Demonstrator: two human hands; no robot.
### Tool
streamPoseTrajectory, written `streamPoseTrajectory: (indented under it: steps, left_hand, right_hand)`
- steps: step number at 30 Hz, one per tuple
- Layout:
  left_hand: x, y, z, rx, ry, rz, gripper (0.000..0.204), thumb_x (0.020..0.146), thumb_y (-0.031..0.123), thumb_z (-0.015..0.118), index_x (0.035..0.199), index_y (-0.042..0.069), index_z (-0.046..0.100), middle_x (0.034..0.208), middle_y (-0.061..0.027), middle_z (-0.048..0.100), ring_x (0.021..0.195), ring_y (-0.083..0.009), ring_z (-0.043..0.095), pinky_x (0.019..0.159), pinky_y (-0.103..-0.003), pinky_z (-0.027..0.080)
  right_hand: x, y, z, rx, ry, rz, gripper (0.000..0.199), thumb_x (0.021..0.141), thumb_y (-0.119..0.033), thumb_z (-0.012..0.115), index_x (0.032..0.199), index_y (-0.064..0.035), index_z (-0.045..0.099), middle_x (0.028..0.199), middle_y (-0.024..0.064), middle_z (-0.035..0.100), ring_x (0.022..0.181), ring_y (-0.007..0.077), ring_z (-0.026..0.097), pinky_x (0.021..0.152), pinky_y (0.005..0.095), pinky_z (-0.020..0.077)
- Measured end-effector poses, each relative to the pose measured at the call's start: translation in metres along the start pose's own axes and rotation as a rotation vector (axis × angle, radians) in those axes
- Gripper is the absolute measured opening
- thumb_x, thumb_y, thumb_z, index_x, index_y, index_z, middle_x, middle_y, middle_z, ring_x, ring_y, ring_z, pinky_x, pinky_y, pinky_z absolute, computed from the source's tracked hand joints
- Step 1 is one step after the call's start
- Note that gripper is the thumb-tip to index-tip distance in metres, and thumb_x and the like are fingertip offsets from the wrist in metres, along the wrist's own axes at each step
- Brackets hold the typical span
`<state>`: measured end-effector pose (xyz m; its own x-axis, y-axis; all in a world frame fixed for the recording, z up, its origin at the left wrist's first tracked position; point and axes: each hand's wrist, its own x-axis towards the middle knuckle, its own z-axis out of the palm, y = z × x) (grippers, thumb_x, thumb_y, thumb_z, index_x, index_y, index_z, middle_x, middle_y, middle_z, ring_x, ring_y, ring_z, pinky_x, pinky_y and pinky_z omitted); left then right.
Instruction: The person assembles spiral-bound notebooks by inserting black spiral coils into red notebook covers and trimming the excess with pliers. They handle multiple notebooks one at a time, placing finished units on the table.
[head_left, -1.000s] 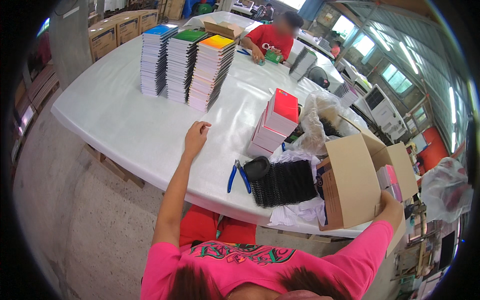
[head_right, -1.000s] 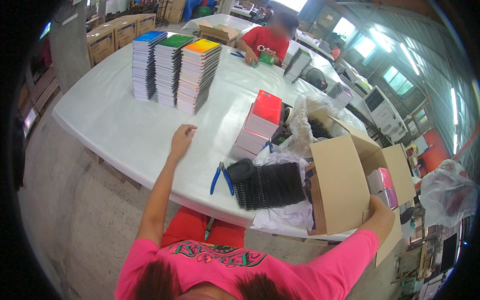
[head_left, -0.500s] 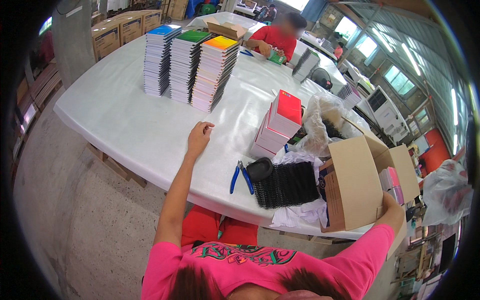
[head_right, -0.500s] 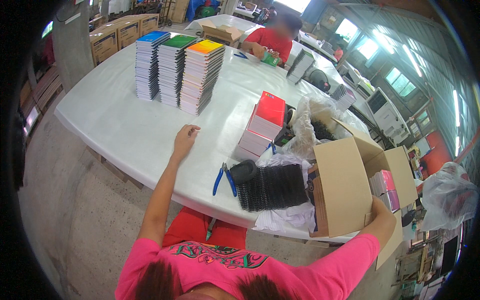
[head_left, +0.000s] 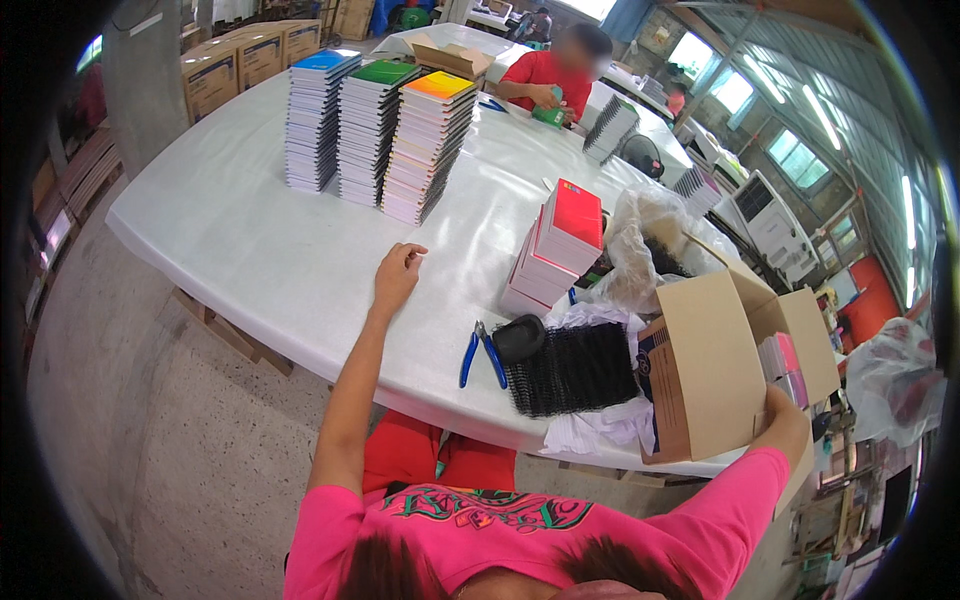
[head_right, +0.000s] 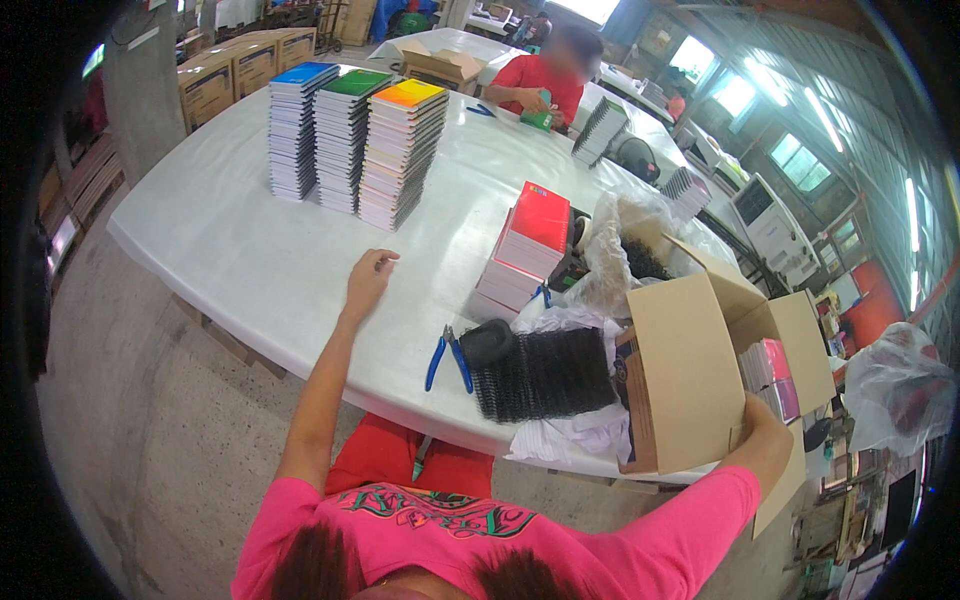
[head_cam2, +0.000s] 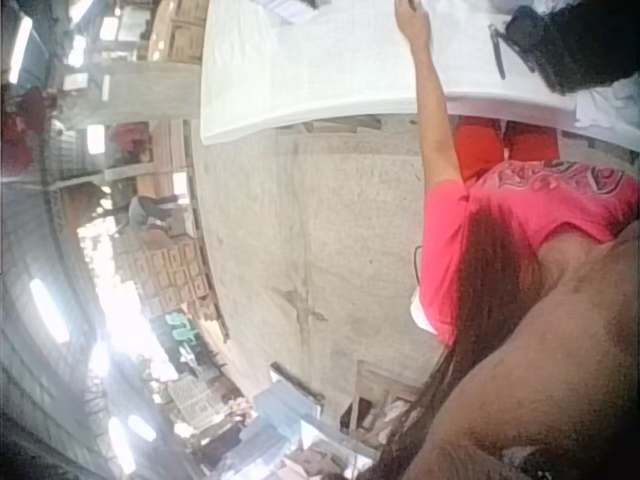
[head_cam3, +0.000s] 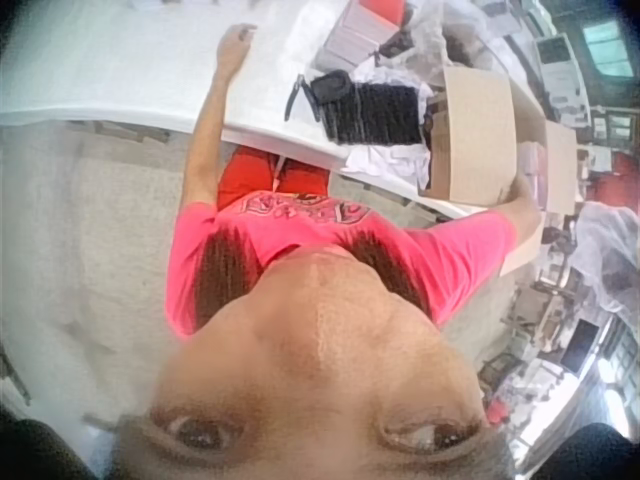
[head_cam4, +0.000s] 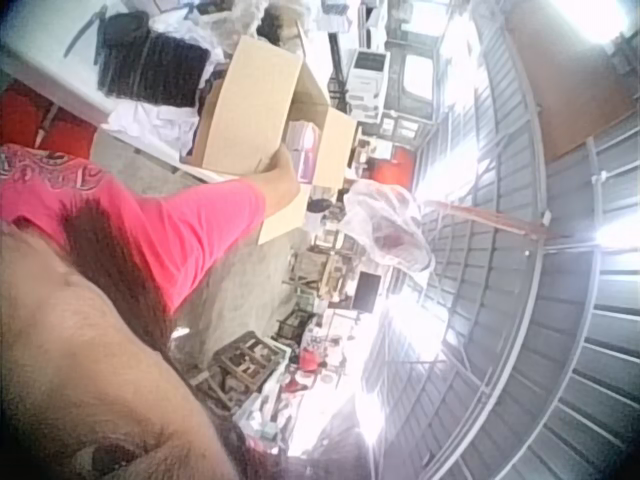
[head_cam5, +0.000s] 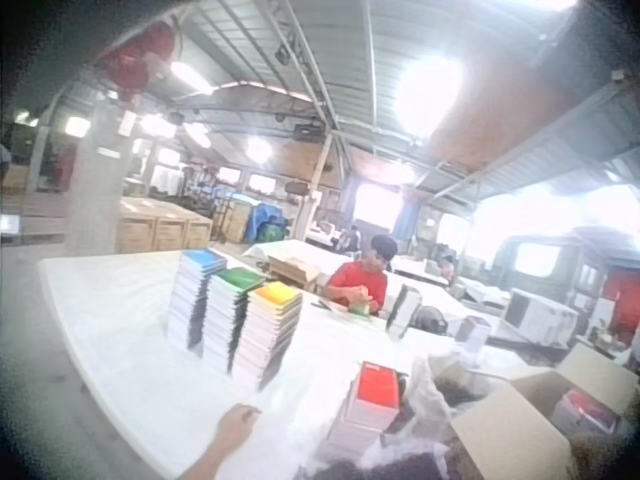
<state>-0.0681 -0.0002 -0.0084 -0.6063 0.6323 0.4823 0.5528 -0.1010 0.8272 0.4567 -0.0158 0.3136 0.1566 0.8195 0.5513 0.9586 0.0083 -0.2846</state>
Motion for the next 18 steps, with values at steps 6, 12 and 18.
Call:
streamPoseTrajectory:
  steps: [6, 12, 18]
  left_hand:
    - [0.0005, 0.0019, 0.0020, 0.014, -0.022, -0.017, 0.014, 0.090, 0.010, 0.062, 0.101, 0.009, 0.071, 0.091, -0.0076, 0.062, 0.078, -0.0206, 0.060, 0.074, -0.034, 0.049]
    - [0.0012, 0.0072, 0.0012, 0.037, -0.035, -0.027, 0.015, 0.090, 0.010, 0.062, 0.102, 0.010, 0.071, 0.092, -0.0073, 0.062, 0.079, -0.0203, 0.061, 0.074, -0.033, 0.050]
    - [0.0015, 0.0037, 0.0005, 0.030, -0.059, -0.055, 0.017, 0.090, 0.010, 0.062, 0.105, 0.009, 0.071, 0.099, -0.0067, 0.065, 0.084, -0.0195, 0.061, 0.079, -0.032, 0.049]
  right_hand:
    - [-0.0033, 0.0006, -0.0017, -0.009, 0.001, 0.006, 0.024, 0.083, -0.012, 0.061, 0.104, -0.0054, 0.071, 0.092, 0.0090, 0.069, 0.083, 0.0207, 0.067, 0.070, 0.0315, 0.0520]
    - [-0.0025, 0.0033, -0.0049, -0.020, 0.001, 0.008, 0.024, 0.083, -0.011, 0.060, 0.104, -0.0053, 0.071, 0.093, 0.0094, 0.070, 0.084, 0.0211, 0.067, 0.070, 0.0315, 0.0521]
    - [-0.0031, 0.0028, -0.0045, -0.019, 0.005, 0.006, 0.024, 0.083, -0.011, 0.060, 0.103, -0.0053, 0.071, 0.093, 0.0097, 0.070, 0.084, 0.0214, 0.068, 0.071, 0.0315, 0.0522]
